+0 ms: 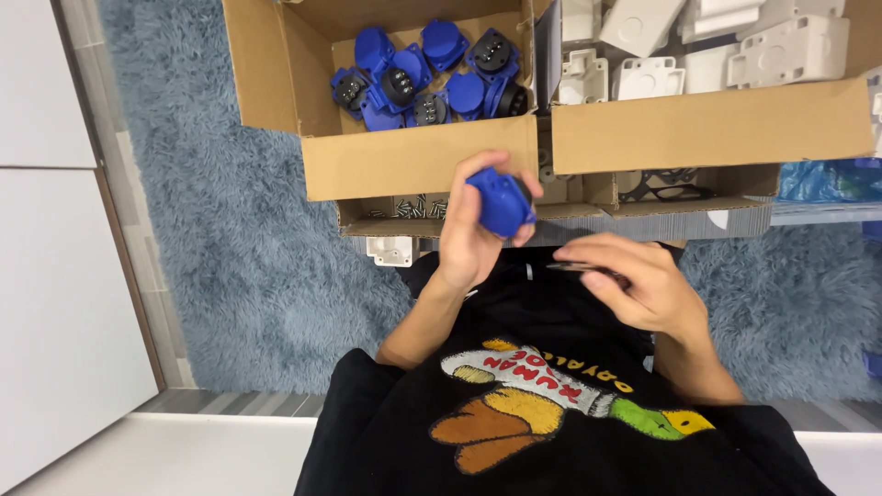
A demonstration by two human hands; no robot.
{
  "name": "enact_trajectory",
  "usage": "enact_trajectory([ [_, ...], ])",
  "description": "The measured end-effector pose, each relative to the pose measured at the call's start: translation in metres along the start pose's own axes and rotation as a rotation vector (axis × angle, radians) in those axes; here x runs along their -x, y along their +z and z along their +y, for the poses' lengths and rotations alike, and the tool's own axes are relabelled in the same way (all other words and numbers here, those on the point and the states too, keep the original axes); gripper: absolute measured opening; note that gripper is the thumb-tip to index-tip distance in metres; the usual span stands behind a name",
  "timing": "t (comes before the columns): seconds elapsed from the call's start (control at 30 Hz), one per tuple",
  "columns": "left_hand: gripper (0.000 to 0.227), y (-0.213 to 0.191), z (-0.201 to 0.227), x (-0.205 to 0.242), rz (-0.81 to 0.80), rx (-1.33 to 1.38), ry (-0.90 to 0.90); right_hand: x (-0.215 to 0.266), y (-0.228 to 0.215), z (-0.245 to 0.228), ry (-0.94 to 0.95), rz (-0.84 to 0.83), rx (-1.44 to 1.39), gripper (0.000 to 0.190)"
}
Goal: Assembling and inspecting electrical socket components using a screwdriver
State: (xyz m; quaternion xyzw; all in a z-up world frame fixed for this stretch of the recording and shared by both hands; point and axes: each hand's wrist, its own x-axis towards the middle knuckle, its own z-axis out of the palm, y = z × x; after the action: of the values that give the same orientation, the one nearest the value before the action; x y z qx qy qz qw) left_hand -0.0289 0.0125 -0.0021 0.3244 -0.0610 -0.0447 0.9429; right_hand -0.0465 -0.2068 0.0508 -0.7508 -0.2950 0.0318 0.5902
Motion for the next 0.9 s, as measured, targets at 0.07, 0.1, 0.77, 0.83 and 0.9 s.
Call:
enact_trajectory([
  [0.07,0.050,0.002,0.006,0.001,0.003,0.015,0.004,-0.006,-0.001,-0.007,-0.001,-0.053,0.027,0.028],
  [0.1,0.050,0.004,0.009,0.001,0.003,0.030,0.005,-0.010,-0.002,-0.011,-0.001,-0.102,0.055,0.023],
  [0.77,0.079,-0.060,0.063,0.006,-0.075,-0.023,0.027,0.044,0.024,0.089,-0.082,-0.112,0.686,0.034],
  [0.83,0.091,-0.052,0.082,0.000,-0.063,-0.034,-0.002,0.047,0.028,0.097,-0.090,-0.080,0.695,0.032],
  [0.9,0.062,-0.031,0.104,-0.013,-0.081,-0.135,0.081,0.048,0.031,0.099,-0.064,-0.081,0.740,0.030],
])
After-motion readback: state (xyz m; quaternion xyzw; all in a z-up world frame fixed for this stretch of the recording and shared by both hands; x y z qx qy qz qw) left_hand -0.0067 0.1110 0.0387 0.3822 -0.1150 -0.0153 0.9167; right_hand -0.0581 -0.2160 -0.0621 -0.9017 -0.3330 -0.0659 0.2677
